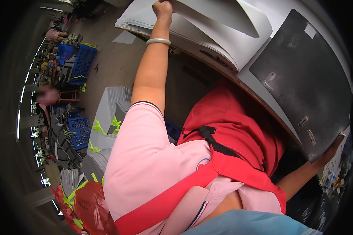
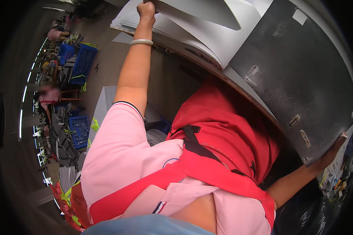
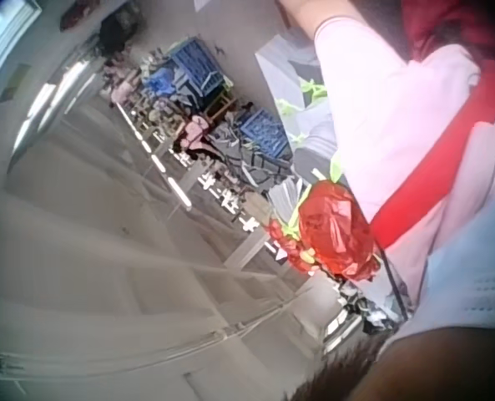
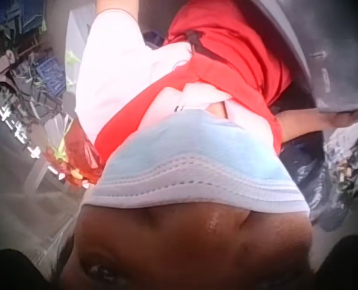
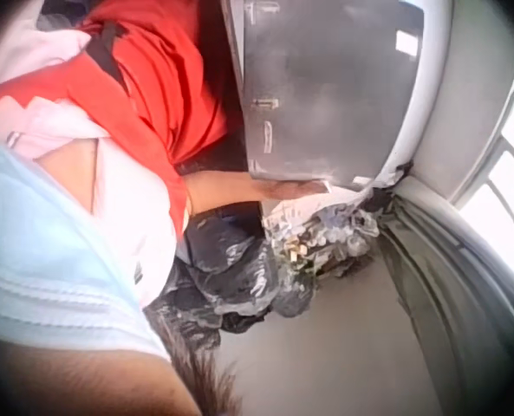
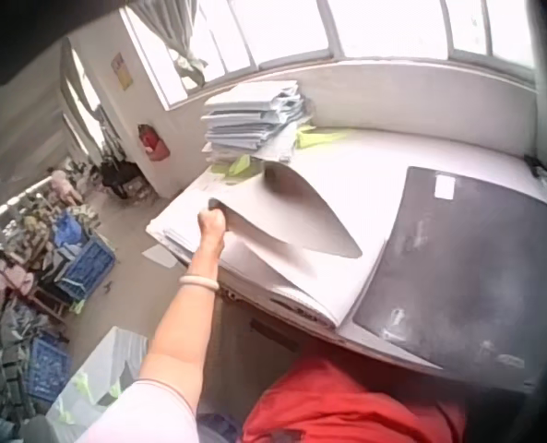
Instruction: The person repeatedly places a grey rectangular component onto a white sheet on a workbench, aligns it, and then removes it. This cycle of placing and removing the component is performed continuously throughout the video.
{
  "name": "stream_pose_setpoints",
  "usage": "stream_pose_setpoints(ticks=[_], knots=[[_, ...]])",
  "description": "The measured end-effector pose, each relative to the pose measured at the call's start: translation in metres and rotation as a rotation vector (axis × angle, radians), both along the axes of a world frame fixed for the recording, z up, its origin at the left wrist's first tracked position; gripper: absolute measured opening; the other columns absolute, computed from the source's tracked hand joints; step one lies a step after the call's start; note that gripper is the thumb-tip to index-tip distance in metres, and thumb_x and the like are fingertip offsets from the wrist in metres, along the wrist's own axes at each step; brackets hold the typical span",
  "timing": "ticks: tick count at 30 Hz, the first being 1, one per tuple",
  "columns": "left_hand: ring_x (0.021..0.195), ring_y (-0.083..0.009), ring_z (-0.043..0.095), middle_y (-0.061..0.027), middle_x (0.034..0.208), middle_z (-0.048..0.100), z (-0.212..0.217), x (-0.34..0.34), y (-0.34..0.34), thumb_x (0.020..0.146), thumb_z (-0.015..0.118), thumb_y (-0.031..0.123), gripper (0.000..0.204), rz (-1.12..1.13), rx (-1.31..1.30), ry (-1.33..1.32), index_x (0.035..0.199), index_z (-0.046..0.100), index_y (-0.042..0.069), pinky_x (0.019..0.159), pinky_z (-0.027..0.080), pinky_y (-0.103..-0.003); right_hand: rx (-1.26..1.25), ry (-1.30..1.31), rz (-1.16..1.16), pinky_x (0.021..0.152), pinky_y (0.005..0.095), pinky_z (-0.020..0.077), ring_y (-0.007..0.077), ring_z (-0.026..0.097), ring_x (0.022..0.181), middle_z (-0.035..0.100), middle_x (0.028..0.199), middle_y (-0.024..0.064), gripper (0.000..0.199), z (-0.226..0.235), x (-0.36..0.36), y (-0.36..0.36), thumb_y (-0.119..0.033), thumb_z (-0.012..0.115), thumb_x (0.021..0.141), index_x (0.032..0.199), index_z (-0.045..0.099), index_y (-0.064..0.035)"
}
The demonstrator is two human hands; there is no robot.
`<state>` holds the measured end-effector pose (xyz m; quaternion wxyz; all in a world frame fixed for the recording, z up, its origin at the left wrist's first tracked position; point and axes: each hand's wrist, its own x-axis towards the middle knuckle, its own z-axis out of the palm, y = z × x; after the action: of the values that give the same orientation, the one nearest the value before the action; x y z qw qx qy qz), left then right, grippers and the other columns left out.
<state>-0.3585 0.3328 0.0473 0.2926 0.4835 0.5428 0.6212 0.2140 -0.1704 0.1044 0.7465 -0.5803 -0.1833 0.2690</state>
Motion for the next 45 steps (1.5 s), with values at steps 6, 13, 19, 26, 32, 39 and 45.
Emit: stream_pose_setpoints(ticks=[6,13,19,26,32,39,45], knots=[[0.094,-0.0217,0.065,-0.0133,0.107,0.071,-0.089,0.0,-0.025,0.088,0.074,0.019,0.036,0.038,0.11,0.645,0.11,0.068,-0.008,0.081,0.051,-0.036,-0.064,0.012,0.043,0.097,0.0315,0.0486,0.0178,0.061,0.113,0.062,0.127,0.0069,0.047,-0.019,0.04,-0.007,-0.041,0.056,0.107,0.135,0.059,-0.0034],[0.09,-0.0237,0.067,-0.0156,0.1,0.073,-0.053,-0.024,-0.017,0.08,0.083,0.021,0.033,0.22,-0.4,0.325,0.091,0.072,-0.008,0.086,0.052,-0.036,-0.123,-0.13,0.137,0.086,0.0253,0.054,0.0103,0.065,0.096,0.068,0.106,-0.0003,0.02,-0.047,0.079,0.0,-0.027,0.062,0.105,0.116,0.069,-0.0111],[0.089,-0.0215,0.066,-0.0129,0.097,0.074,-0.042,-0.023,-0.015,0.078,0.082,0.015,0.026,0.137,-0.349,0.154,0.091,0.073,-0.005,0.084,0.052,-0.038,-0.016,0.06,0.145,0.09,0.0289,0.0581,0.0126,0.069,0.098,0.071,0.107,0.0014,0.015,-0.048,0.054,0.003,-0.022,0.064,0.104,0.112,0.069,-0.0109],[0.115,-0.0375,0.067,-0.0241,0.118,0.072,-0.042,-0.062,0.001,0.081,0.065,0.053,0.057,0.305,-0.611,0.876,0.107,0.078,0.004,0.104,0.048,-0.04,0.073,0.173,0.249,0.088,0.0301,0.0618,0.0158,0.072,0.1,0.074,0.111,0.0043,0.013,-0.062,0.061,0.006,-0.018,0.066,0.102,0.112,0.07,-0.0105],[0.129,-0.0355,0.044,-0.0234,0.142,0.039,-0.019,0.02,-0.036,0.083,0.077,0.022,0.07,0.39,-0.16,0.661,0.137,0.042,-0.005,0.107,0.04,-0.051,-0.367,-0.207,0.238,0.075,0.0246,0.0531,0.0102,0.065,0.081,0.072,0.095,0.0001,0.017,-0.093,0.106,0.014,-0.021,0.072,0.098,0.109,0.073,-0.0081],[0.077,-0.0082,0.064,-0.0019,0.089,0.072,0.034,0.224,-0.261,0.092,0.076,0.006,0.013,-0.876,0.416,0.633,0.104,0.076,0.003,0.071,0.05,-0.022,-0.692,-0.649,0.138,0.059,0.0275,0.038,0.0063,0.045,0.065,0.055,0.068,-0.0049,0.019,-0.08,0.085,0.035,-0.018,0.073,0.09,0.079,0.067,-0.0034],[0.1,-0.0288,0.064,-0.0067,0.108,0.068,-0.04,0.265,-0.312,0.086,0.078,0.019,0.028,-1.096,0.535,0.964,0.112,0.073,0.01,0.087,0.053,-0.04,-0.777,-0.602,0.217,0.058,0.0285,0.0402,0.0085,0.05,0.065,0.059,0.071,-0.0024,0.02,-0.083,0.079,0.046,-0.021,0.074,0.089,0.083,0.07,-0.0028]])
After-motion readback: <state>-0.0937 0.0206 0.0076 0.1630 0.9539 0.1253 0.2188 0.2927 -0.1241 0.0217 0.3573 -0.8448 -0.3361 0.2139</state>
